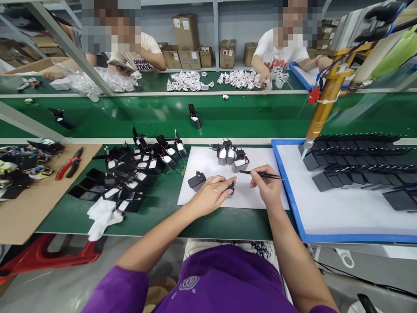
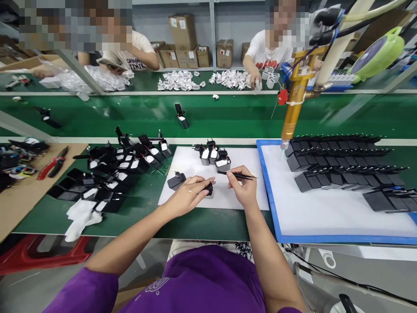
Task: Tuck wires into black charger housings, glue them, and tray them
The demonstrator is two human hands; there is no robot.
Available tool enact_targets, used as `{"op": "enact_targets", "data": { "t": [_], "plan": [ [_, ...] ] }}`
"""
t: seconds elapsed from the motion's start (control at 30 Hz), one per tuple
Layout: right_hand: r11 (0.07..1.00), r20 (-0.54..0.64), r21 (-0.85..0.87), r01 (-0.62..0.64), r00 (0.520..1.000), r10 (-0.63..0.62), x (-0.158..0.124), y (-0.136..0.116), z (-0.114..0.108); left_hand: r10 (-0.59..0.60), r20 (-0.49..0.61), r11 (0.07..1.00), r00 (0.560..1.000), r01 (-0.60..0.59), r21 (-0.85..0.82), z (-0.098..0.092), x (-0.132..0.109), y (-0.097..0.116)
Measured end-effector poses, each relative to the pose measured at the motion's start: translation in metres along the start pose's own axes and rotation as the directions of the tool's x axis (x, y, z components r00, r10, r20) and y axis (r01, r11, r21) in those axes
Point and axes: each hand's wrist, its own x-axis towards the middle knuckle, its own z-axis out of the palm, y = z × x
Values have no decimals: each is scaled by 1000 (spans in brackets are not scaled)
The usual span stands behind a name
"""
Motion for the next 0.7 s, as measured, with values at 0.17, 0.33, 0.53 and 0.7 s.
{"op": "enact_targets", "data": {
  "t": [0.17,0.33,0.53,0.7],
  "plan": [
    [999,-8,-49,5,1000,-5,0,3,0,24,-45,999,999,-25,-20,5,2,-6],
    [997,-3,-78,2,1000,-2,0,3,0,8,-26,999,1000,-9,-34,8,5,-14],
    [995,-5,-105,7,1000,-7,-1,1,0,48,2,999,999,-48,-5,13,10,-18],
    [994,-6,-110,6,1000,-6,-2,-1,1,94,26,994,995,-95,53,13,10,-16]
  ]
}}
